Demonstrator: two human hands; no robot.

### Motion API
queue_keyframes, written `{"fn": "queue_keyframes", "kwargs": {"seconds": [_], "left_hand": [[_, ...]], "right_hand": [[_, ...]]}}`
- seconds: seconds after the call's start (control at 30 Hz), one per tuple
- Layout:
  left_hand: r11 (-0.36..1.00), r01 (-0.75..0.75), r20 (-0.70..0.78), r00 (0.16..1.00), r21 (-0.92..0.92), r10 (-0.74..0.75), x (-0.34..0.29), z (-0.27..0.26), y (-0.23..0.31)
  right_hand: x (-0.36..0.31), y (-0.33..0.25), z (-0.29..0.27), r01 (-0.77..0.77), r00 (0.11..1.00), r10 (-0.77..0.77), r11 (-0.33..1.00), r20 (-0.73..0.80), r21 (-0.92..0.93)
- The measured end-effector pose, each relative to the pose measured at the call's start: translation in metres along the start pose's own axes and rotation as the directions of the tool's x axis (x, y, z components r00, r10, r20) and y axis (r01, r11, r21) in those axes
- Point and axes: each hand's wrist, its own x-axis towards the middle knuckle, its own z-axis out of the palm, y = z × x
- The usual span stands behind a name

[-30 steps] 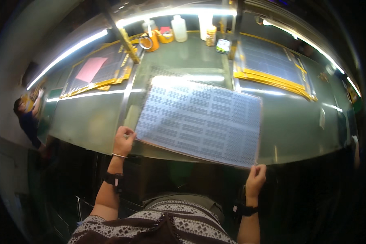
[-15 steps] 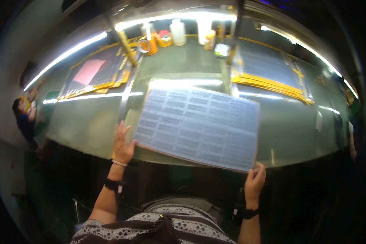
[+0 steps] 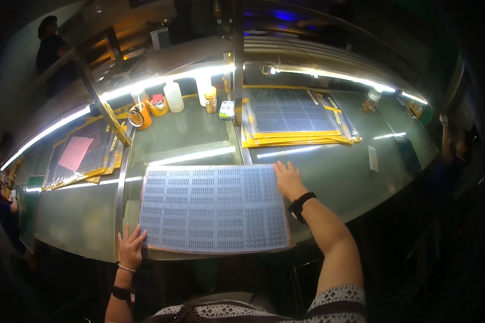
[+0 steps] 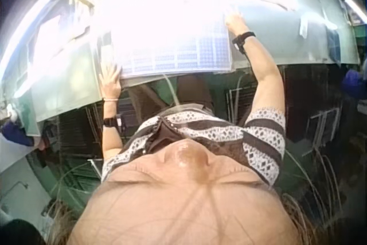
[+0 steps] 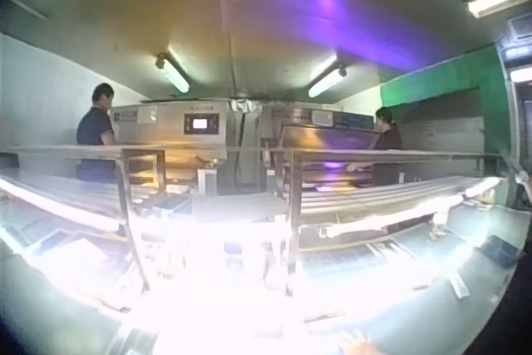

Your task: Inspecting large patterned PCB panels and placing them into sorting racks.

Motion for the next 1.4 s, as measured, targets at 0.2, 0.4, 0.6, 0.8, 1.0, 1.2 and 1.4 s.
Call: {"fn": "queue_keyframes", "kwargs": {"seconds": [0.2, 0.4, 0.6, 0.8, 1.0, 1.2, 1.4], "left_hand": [[0.992, -0.05, -0.037, 0.998, 0.119, 0.055, -0.009, -0.006, 0.009], [0.994, -0.067, -0.05, 0.996, 0.091, 0.072, 0.123, 0.051, -0.011], [0.974, 0.108, -0.078, 0.992, 0.199, -0.095, 0.175, 0.071, -0.013], [0.977, 0.19, -0.155, 0.973, 0.095, -0.174, 0.185, 0.084, -0.012], [0.957, 0.223, -0.001, 0.974, 0.187, -0.227, 0.173, 0.07, -0.001], [0.92, 0.291, 0.072, 0.945, 0.263, -0.319, 0.156, 0.061, -0.005], [0.905, 0.35, 0.169, 0.903, 0.243, -0.395, 0.089, 0.042, 0.001]], "right_hand": [[0.013, -0.002, -0.003, 0.143, 0.989, -0.141, 0.989, -0.05, 0.033], [0.001, 0.01, 0.008, 0.216, 0.966, -0.207, 0.975, -0.154, 0.047], [0.0, 0.008, 0.004, 0.23, 0.967, -0.22, 0.97, -0.129, 0.075], [0.001, 0.017, 0.011, 0.206, 0.971, -0.193, 0.975, -0.143, 0.081], [-0.069, -0.003, -0.011, 0.225, 0.971, -0.206, 0.961, -0.123, 0.162], [-0.25, -0.057, -0.049, 0.224, 0.974, -0.212, 0.937, -0.075, 0.267], [-0.29, -0.043, -0.012, -0.388, 0.791, 0.47, -0.111, 0.392, 0.915]]}}
